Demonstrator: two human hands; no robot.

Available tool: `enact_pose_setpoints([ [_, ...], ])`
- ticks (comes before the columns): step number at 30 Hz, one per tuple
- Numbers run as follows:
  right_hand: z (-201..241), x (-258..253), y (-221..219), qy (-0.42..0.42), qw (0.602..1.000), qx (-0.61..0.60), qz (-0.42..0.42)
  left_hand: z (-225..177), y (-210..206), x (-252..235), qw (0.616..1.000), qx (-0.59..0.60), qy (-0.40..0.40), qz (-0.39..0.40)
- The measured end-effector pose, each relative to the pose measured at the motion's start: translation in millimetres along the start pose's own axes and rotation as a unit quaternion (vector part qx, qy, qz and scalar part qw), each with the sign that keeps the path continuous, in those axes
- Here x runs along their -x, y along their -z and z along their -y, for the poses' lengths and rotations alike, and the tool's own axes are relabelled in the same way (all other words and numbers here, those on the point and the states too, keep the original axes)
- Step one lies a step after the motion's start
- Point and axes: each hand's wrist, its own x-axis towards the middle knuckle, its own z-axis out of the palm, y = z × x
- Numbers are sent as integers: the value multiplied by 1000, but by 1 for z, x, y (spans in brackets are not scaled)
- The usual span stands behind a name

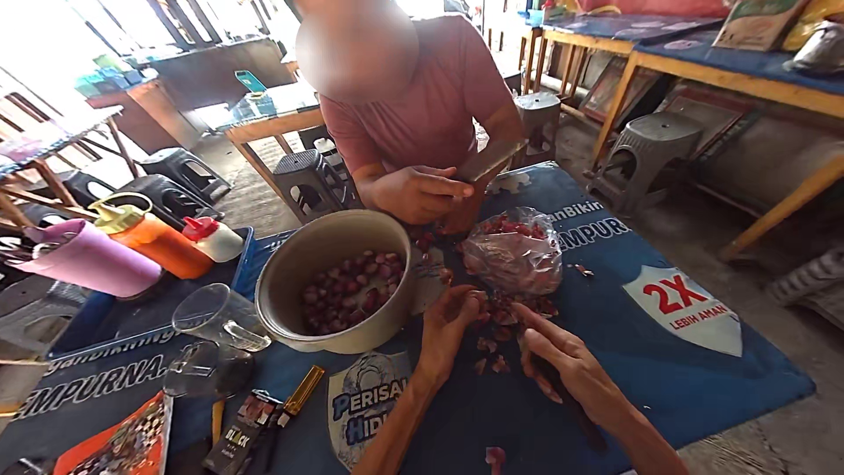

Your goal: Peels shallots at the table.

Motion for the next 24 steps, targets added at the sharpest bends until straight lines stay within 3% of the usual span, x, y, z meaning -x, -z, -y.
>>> enact_pose_setpoints([
  [7,3,-19,-12,0,998,-8,64,6,-10,13,1000,8,11,-7],
  [19,-3,-25,-13,-35,999,-33,24,10,-12,17,998,-6,50,-28],
  [24,-4,-27,-9,-41,997,-46,48,12,-8,14,998,0,65,-26],
])
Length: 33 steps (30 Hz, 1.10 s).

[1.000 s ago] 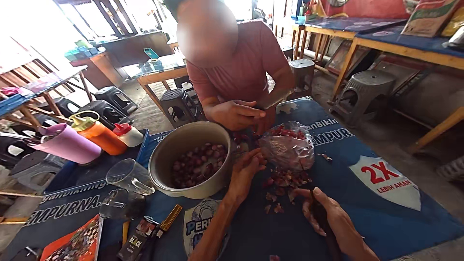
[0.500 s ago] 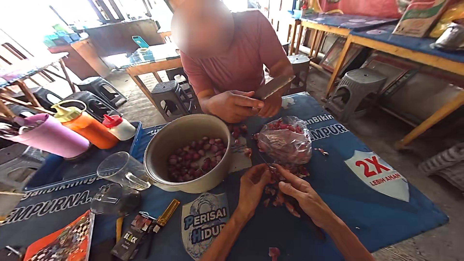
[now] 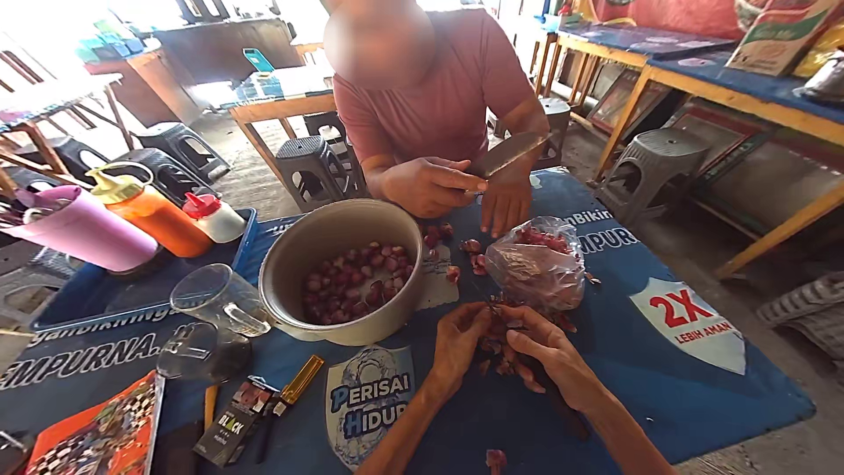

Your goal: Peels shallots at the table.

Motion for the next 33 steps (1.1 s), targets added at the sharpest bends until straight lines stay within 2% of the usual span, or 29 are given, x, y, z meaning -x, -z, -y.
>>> enact_pose_setpoints([
  [8,-1,1,7,-7,999,-13,35,-1,1,-1,1000,16,1,10],
  [13,-1,1,4,-17,1000,-16,7,2,0,1,1000,15,3,6],
  [22,-4,0,1,-10,995,-88,-39,7,-10,10,994,-35,-103,10],
  [27,-5,-3,13,-52,975,-213,22,5,0,4,996,9,-55,72],
  [31,-5,-3,9,-26,985,-173,-17,6,0,3,995,27,-25,94],
  [33,-5,-2,6,-21,987,-155,-20,5,-3,5,997,20,-27,65],
])
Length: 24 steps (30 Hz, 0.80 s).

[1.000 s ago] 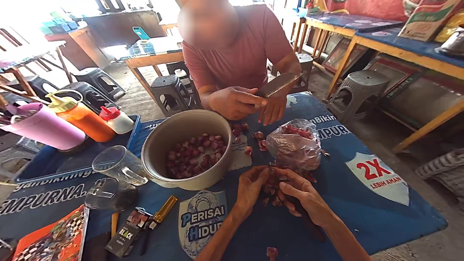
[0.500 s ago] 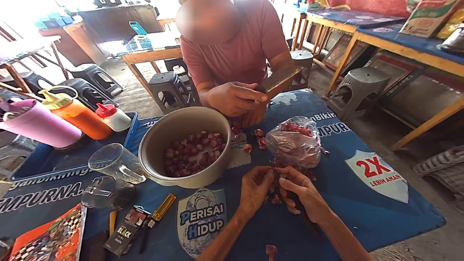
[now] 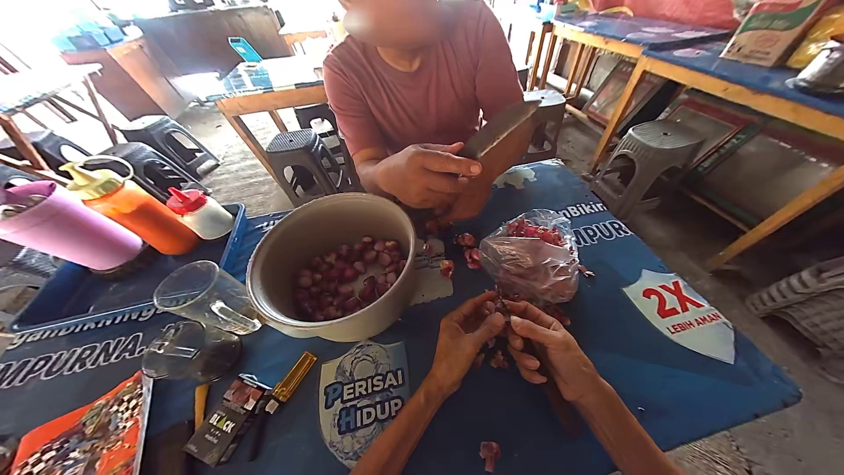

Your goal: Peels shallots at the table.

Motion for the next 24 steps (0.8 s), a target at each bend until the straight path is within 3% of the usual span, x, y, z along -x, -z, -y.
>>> enact_pose_setpoints([
  [6,-1,-1,-6,2,999,-18,-30,2,0,-3,999,7,-4,-36],
  [19,6,-1,2,45,994,-20,-102,3,16,-9,996,92,13,5],
  [24,4,2,1,42,994,92,-32,1,18,-11,995,94,11,-11],
])
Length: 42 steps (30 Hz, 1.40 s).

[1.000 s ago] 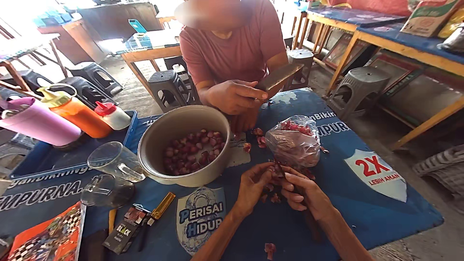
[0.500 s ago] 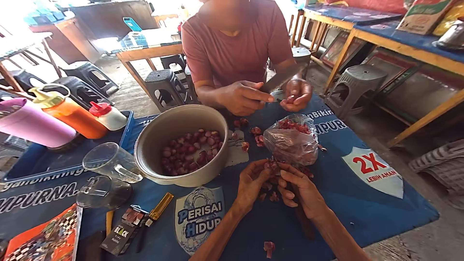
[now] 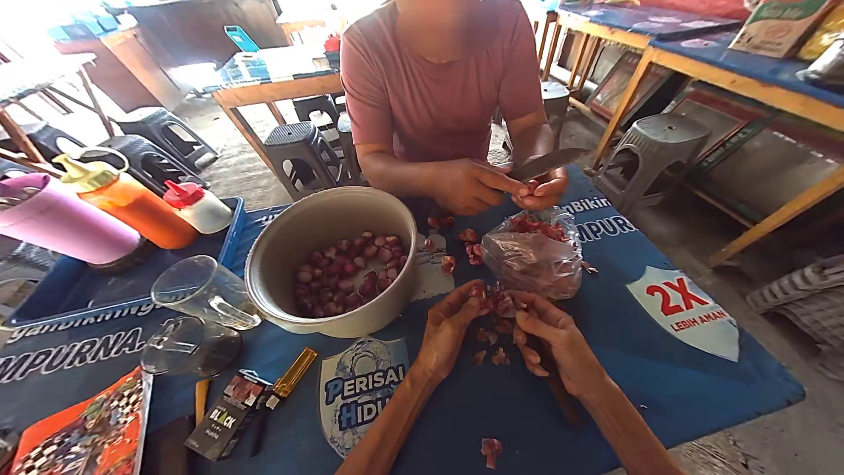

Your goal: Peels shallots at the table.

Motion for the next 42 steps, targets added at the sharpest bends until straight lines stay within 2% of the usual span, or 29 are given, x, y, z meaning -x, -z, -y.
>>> enact_pose_setpoints([
  [2,-2,0,-1,2,998,27,55,0,-2,1,1000,2,13,-9],
  [6,-1,-1,-4,-5,992,72,101,0,-4,4,999,18,30,-13],
  [14,1,1,-2,-24,990,79,112,1,-5,5,1000,4,26,-15],
  [24,0,0,-6,-36,996,27,74,8,-11,9,999,-5,22,-26],
  [42,-4,-2,-26,7,998,55,-14,13,-18,13,997,-63,-1,-52],
])
